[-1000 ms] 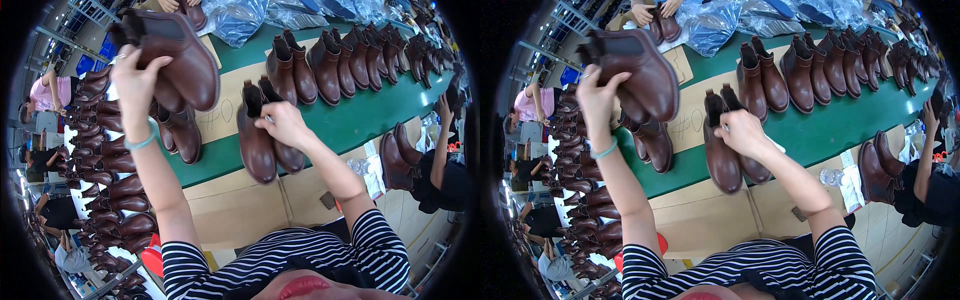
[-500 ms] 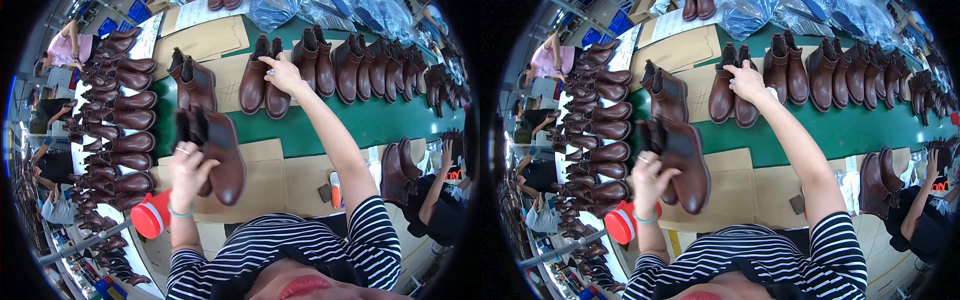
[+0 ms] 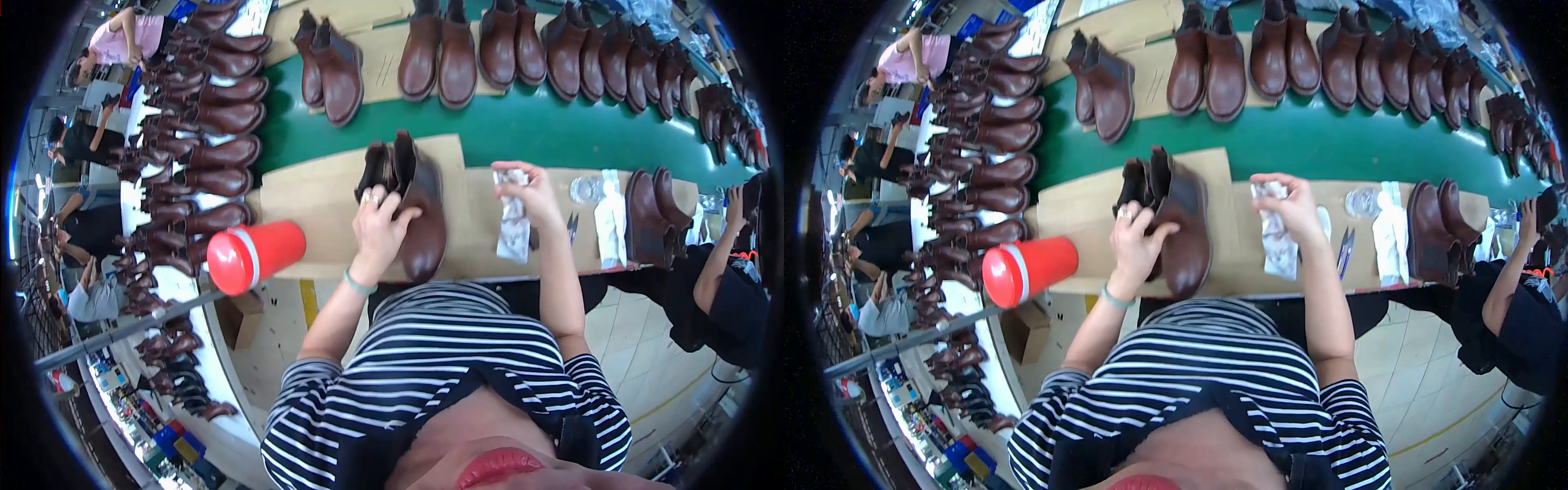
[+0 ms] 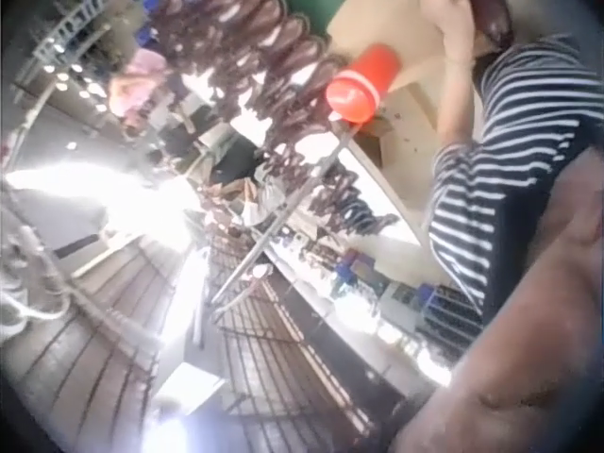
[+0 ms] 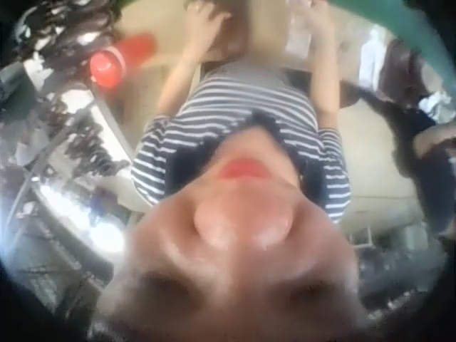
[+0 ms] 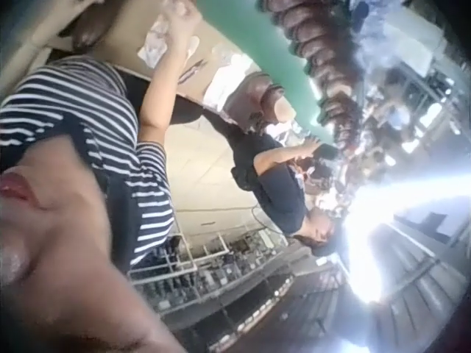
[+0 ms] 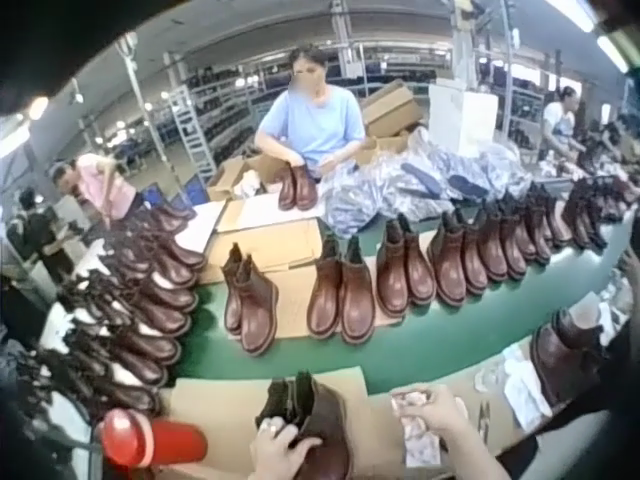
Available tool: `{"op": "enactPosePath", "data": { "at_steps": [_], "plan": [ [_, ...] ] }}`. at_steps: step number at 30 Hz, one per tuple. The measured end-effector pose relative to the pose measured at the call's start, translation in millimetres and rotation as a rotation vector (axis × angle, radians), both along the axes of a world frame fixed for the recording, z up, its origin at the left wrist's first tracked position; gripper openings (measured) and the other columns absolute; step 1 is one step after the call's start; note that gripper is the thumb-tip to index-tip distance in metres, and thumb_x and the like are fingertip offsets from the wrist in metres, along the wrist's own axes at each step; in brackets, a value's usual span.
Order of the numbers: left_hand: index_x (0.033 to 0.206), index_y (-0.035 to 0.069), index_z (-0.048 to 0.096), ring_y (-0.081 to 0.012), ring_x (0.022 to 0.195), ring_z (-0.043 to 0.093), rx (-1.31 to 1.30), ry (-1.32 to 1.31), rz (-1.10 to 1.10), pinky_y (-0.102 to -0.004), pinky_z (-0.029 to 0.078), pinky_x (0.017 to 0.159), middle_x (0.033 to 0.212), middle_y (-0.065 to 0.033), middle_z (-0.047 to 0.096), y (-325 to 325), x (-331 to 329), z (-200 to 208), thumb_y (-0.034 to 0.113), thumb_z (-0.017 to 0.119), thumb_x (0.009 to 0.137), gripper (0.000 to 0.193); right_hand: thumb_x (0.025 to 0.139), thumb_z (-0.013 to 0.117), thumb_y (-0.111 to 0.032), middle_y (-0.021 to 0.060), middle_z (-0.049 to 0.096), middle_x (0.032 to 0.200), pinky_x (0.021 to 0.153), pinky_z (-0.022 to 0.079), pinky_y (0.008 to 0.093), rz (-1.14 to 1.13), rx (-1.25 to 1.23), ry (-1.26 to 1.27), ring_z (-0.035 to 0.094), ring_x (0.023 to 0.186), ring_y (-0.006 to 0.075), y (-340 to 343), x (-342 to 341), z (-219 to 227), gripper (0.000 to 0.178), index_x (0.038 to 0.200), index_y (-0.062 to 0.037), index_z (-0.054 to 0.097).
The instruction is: Inspecting brown leather boots for defects and cleaning them with a cloth on a factory assembly line.
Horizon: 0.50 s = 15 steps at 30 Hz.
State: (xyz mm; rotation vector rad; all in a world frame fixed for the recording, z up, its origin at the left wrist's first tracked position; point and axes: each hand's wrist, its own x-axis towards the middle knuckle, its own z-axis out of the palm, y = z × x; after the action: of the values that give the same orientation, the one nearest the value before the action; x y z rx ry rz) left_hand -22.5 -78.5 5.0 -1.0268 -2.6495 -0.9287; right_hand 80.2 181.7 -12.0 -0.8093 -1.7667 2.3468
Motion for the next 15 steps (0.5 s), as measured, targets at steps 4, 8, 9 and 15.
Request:
{"op": "enactPosePath", "data": {
  "at_steps": [4,8,9,15],
  "plan": [
    [0.076,0.006,0.057,-0.0321,0.08,0.052,-0.021,0.051,0.006,-0.042,0.044,0.064,0.084,-0.011,0.049,13.7,10.6,-4.4,0.024,0.08,0.066,0.031,0.076,0.074,0.002,0.0076,0.067,0.079,0.059,0.054,0.0285,-0.028,-0.119,-0.018,0.067,0.067,0.0159,-0.6,20.6,-1.5,0.021,0.096,-0.0004,0.067],
    [0.096,0.007,0.064,-0.0349,0.086,0.056,-0.081,-0.156,0.021,-0.042,0.048,0.072,0.094,-0.0138,0.054,9.8,9.2,26.2,0.027,0.078,0.072,0.034,0.081,0.07,-0.001,0.0057,0.065,0.08,0.057,0.054,0.0276,-0.037,-0.177,-0.021,0.065,0.066,0.0143,-5.4,20.5,-11.3,0.02,0.1,-0.0006,0.064],
    [0.103,0.007,0.065,-0.0355,0.087,0.057,-0.044,-0.283,0.019,-0.0417,0.048,0.074,0.096,-0.0148,0.055,6.8,4.2,37.0,0.028,0.077,0.074,0.037,0.081,0.07,-0.001,0.0057,0.065,0.08,0.057,0.054,0.0276,-0.032,-0.176,-0.019,0.065,0.066,0.0143,-6.8,16.3,-12.7,0.02,0.1,-0.0006,0.064],
    [0.114,0.011,0.064,-0.0314,0.114,0.05,-0.002,0.073,0.08,-0.0473,0.036,0.096,0.112,-0.0153,0.058,10.4,-63.0,45.8,0.027,0.081,0.07,0.049,0.082,0.071,-0.007,0.0021,0.063,0.078,0.057,0.052,0.0268,-0.054,-0.096,0.007,0.059,0.065,0.0102,-26.9,-38.4,1.3,0.02,0.1,0.0005,0.064]
  ]
}}
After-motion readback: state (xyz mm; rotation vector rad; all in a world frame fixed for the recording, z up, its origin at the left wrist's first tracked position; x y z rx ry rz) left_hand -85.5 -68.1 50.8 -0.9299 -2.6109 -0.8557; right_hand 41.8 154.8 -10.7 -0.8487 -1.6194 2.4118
